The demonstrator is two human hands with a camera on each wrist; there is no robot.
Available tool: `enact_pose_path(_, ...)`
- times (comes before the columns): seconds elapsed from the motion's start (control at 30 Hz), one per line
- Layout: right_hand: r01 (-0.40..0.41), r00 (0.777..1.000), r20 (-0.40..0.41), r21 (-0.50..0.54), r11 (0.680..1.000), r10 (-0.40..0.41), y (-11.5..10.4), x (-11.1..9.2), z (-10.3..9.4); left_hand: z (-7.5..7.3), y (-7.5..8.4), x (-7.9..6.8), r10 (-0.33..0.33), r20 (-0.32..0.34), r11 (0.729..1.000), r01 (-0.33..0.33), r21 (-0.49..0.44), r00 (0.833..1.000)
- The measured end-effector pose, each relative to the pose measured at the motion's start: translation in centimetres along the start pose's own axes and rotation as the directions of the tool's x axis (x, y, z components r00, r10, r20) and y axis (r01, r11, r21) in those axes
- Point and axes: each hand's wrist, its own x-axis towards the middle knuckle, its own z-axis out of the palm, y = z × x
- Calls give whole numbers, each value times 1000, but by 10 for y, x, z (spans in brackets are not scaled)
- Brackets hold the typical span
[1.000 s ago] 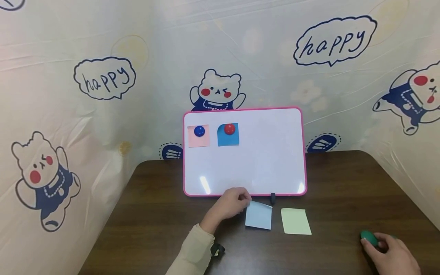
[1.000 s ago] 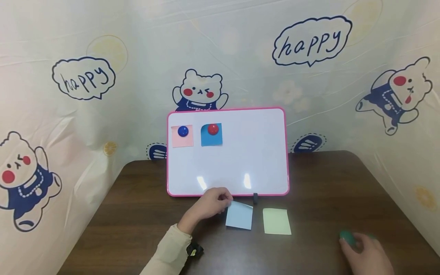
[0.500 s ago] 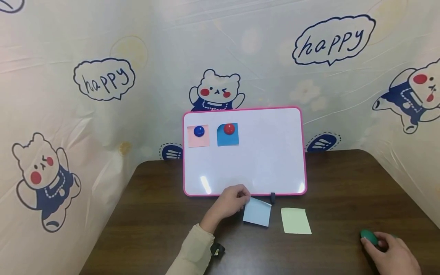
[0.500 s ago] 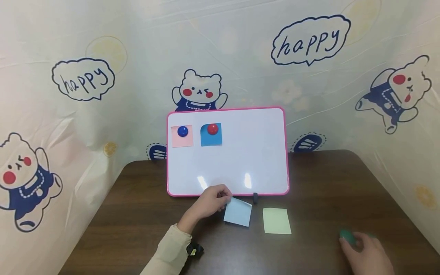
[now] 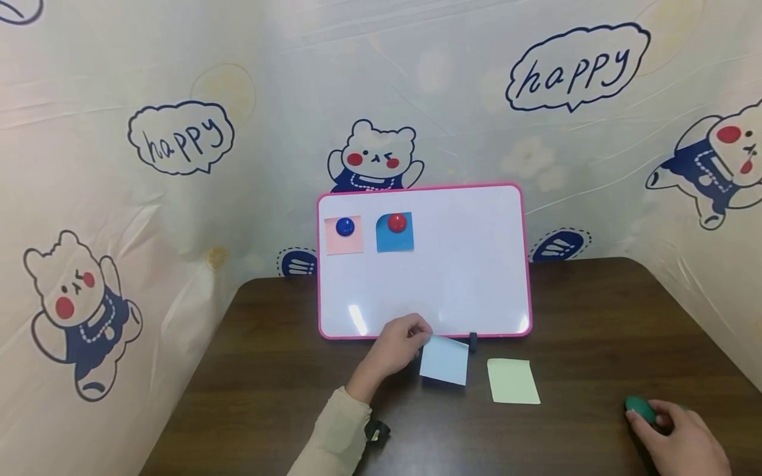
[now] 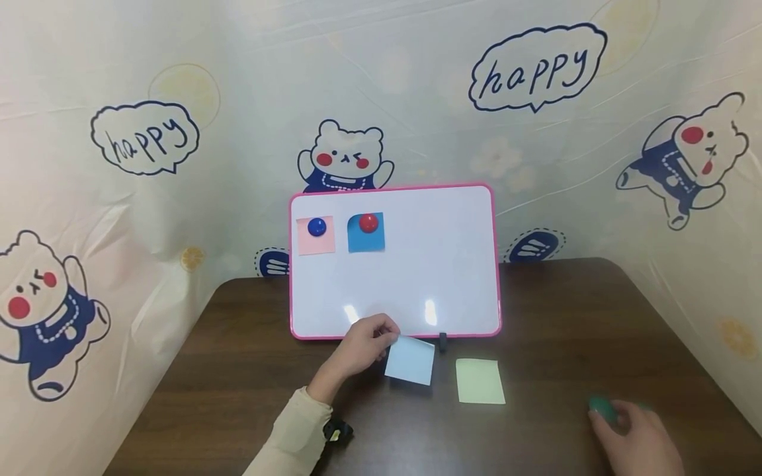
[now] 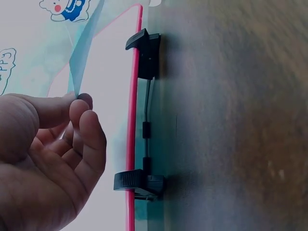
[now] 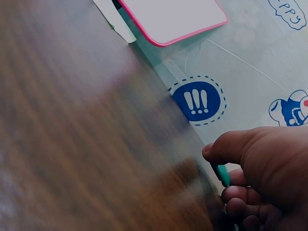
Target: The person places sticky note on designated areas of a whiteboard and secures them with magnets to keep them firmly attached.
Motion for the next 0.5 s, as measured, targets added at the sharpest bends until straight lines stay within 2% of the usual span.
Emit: enact_pose_path(0.5, 19, 1000, 0, -10, 1000, -19, 4, 3, 0, -3, 2, 5, -12, -63, 1000, 11, -21, 998)
